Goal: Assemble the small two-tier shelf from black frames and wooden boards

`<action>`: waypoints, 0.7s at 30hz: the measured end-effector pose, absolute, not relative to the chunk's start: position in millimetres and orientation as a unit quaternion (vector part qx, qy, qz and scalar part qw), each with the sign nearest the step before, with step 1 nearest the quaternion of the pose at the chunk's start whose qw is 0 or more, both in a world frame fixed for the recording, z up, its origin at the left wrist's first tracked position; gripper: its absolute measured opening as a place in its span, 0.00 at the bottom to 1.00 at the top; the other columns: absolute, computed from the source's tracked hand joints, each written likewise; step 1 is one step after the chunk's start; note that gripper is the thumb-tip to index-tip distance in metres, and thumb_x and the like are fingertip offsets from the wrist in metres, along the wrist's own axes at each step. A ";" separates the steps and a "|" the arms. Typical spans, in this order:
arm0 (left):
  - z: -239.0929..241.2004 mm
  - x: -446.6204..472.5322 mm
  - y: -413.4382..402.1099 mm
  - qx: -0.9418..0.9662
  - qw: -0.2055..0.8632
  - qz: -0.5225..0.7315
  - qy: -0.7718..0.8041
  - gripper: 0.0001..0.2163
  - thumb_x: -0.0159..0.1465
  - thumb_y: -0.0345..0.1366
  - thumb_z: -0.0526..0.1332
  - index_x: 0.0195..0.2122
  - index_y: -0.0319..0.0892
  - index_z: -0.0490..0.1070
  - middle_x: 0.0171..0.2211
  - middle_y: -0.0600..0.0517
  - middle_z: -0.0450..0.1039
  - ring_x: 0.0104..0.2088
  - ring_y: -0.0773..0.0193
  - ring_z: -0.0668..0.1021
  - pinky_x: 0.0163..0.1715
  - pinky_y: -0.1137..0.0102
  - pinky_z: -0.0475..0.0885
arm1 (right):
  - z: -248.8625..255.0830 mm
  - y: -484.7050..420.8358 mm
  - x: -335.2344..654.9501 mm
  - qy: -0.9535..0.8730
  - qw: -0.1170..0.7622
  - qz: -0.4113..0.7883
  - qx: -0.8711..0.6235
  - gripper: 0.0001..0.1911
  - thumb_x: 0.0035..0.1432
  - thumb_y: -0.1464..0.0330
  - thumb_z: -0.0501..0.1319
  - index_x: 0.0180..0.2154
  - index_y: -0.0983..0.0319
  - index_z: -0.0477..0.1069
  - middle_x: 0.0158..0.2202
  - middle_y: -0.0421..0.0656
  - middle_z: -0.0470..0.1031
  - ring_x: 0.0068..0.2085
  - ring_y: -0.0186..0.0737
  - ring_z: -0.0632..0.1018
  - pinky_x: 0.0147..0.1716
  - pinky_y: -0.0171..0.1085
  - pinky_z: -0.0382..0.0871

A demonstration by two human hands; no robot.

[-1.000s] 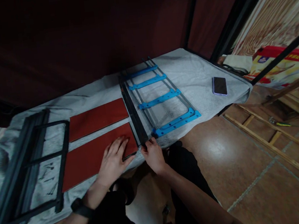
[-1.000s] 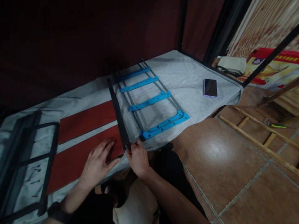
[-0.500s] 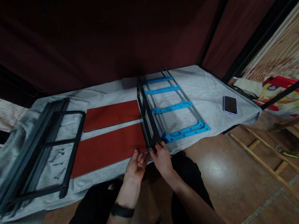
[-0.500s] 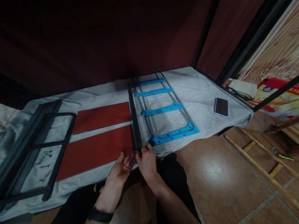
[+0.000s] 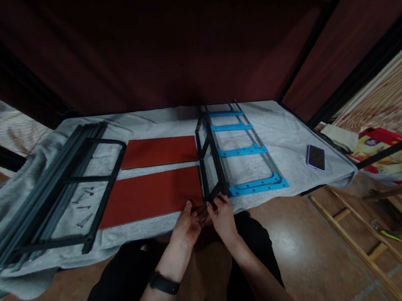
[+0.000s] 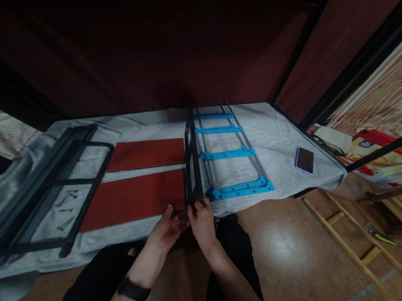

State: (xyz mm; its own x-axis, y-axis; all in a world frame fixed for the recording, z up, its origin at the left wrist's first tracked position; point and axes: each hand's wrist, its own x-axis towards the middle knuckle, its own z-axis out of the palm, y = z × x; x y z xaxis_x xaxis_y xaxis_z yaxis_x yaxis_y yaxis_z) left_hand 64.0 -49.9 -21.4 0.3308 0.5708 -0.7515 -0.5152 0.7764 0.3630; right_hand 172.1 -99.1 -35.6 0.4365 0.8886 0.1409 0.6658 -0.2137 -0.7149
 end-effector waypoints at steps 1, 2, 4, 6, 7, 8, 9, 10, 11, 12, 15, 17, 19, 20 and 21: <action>-20.9 63.7 -50.1 0.027 0.815 0.331 0.475 0.07 0.69 0.36 0.52 0.36 0.41 0.66 0.33 0.45 0.75 0.30 0.58 0.81 0.31 0.62 0.78 | -35.0 -99.7 172.0 -0.515 0.367 0.153 -0.759 0.08 0.63 0.70 0.57 0.37 0.63 0.75 0.42 0.49 0.71 0.42 0.41 0.75 0.41 0.37 0.72; -20.5 63.7 -50.3 0.025 0.813 0.333 0.477 0.07 0.69 0.35 0.52 0.36 0.41 0.66 0.33 0.45 0.75 0.29 0.59 0.80 0.31 0.62 0.78 | -34.6 -100.3 171.8 -0.523 0.367 0.156 -0.753 0.08 0.63 0.70 0.57 0.37 0.63 0.75 0.42 0.49 0.72 0.42 0.40 0.75 0.42 0.37 0.71; -19.6 64.5 -50.6 0.023 0.807 0.344 0.479 0.07 0.70 0.34 0.51 0.35 0.41 0.65 0.31 0.46 0.75 0.27 0.61 0.80 0.30 0.64 0.78 | -34.4 -101.1 171.8 -0.534 0.368 0.166 -0.743 0.09 0.63 0.70 0.57 0.38 0.63 0.76 0.42 0.48 0.72 0.41 0.40 0.75 0.42 0.37 0.71; -18.5 65.9 -51.3 0.028 0.804 0.356 0.476 0.07 0.70 0.33 0.50 0.35 0.41 0.65 0.30 0.47 0.74 0.27 0.62 0.79 0.31 0.65 0.78 | -35.6 -101.1 173.1 -0.536 0.375 0.173 -0.736 0.10 0.62 0.69 0.57 0.40 0.63 0.76 0.42 0.49 0.72 0.41 0.41 0.76 0.44 0.38 0.71; -17.8 66.7 -51.8 0.032 0.803 0.360 0.474 0.07 0.70 0.32 0.50 0.36 0.40 0.66 0.30 0.48 0.74 0.27 0.63 0.79 0.31 0.65 0.78 | -36.9 -100.9 174.2 -0.537 0.382 0.177 -0.731 0.10 0.62 0.69 0.57 0.41 0.63 0.76 0.42 0.49 0.72 0.42 0.41 0.76 0.44 0.39 0.70; -16.9 67.5 -52.3 0.036 0.801 0.364 0.474 0.07 0.70 0.32 0.50 0.36 0.40 0.66 0.30 0.48 0.74 0.27 0.63 0.79 0.31 0.64 0.78 | -38.7 -100.4 175.5 -0.536 0.391 0.184 -0.725 0.11 0.61 0.70 0.57 0.42 0.63 0.76 0.42 0.49 0.72 0.42 0.42 0.76 0.45 0.39 0.70; -15.9 68.2 -52.7 0.041 0.798 0.370 0.474 0.07 0.70 0.32 0.50 0.37 0.40 0.65 0.29 0.49 0.73 0.26 0.63 0.79 0.31 0.64 0.78 | -41.2 -99.8 176.9 -0.530 0.405 0.194 -0.719 0.12 0.61 0.70 0.56 0.42 0.62 0.76 0.42 0.48 0.73 0.41 0.41 0.76 0.44 0.38 0.71; -15.0 68.9 -53.1 0.044 0.793 0.375 0.478 0.06 0.70 0.31 0.50 0.37 0.40 0.65 0.29 0.49 0.73 0.26 0.63 0.79 0.30 0.64 0.78 | -44.2 -99.1 178.4 -0.518 0.421 0.209 -0.715 0.13 0.61 0.70 0.55 0.42 0.62 0.77 0.41 0.48 0.73 0.39 0.41 0.77 0.42 0.38 0.71; -14.2 69.5 -53.2 0.045 0.789 0.377 0.483 0.06 0.70 0.31 0.50 0.37 0.40 0.65 0.30 0.49 0.74 0.26 0.63 0.79 0.30 0.63 0.79 | -47.6 -98.2 179.7 -0.501 0.437 0.225 -0.713 0.13 0.61 0.71 0.54 0.41 0.62 0.77 0.39 0.47 0.74 0.37 0.40 0.77 0.41 0.37 0.71; -13.7 70.0 -53.2 0.046 0.785 0.379 0.488 0.05 0.69 0.31 0.51 0.37 0.40 0.64 0.30 0.48 0.74 0.27 0.62 0.79 0.30 0.63 0.79 | -51.4 -97.2 180.8 -0.479 0.452 0.241 -0.713 0.13 0.61 0.71 0.54 0.40 0.62 0.77 0.37 0.46 0.74 0.34 0.39 0.77 0.39 0.37 0.71; -14.2 70.8 -52.4 0.043 0.784 0.378 0.490 0.04 0.69 0.30 0.51 0.36 0.41 0.62 0.32 0.45 0.74 0.30 0.59 0.80 0.31 0.61 0.79 | -62.8 -93.5 182.9 -0.425 0.482 0.276 -0.715 0.11 0.59 0.70 0.55 0.36 0.62 0.76 0.31 0.43 0.75 0.30 0.39 0.77 0.36 0.38 0.71; -15.7 70.3 -51.6 0.041 0.784 0.383 0.487 0.04 0.69 0.30 0.52 0.35 0.41 0.61 0.33 0.45 0.73 0.32 0.58 0.80 0.34 0.59 0.79 | -68.6 -91.0 183.7 -0.411 0.490 0.290 -0.712 0.10 0.58 0.69 0.56 0.34 0.61 0.76 0.28 0.42 0.75 0.30 0.40 0.76 0.33 0.37 0.70; -16.8 69.0 -51.0 0.041 0.784 0.386 0.484 0.05 0.68 0.30 0.52 0.34 0.41 0.61 0.32 0.45 0.72 0.32 0.58 0.80 0.36 0.57 0.79 | -71.6 -89.3 184.3 -0.409 0.493 0.293 -0.710 0.09 0.58 0.69 0.56 0.32 0.61 0.75 0.28 0.42 0.76 0.30 0.40 0.76 0.32 0.37 0.69; -16.9 68.3 -50.8 0.043 0.784 0.387 0.483 0.05 0.68 0.30 0.53 0.34 0.41 0.61 0.32 0.45 0.72 0.33 0.58 0.80 0.36 0.56 0.79 | -72.1 -88.9 184.5 -0.414 0.491 0.288 -0.710 0.09 0.57 0.69 0.56 0.32 0.61 0.75 0.28 0.42 0.76 0.30 0.41 0.76 0.32 0.37 0.69; -16.7 67.6 -50.6 0.046 0.785 0.387 0.481 0.04 0.68 0.30 0.53 0.34 0.41 0.61 0.33 0.45 0.72 0.33 0.58 0.80 0.36 0.55 0.79 | -71.9 -88.9 184.6 -0.423 0.487 0.279 -0.711 0.09 0.57 0.70 0.56 0.31 0.61 0.75 0.29 0.42 0.76 0.31 0.41 0.76 0.33 0.37 0.69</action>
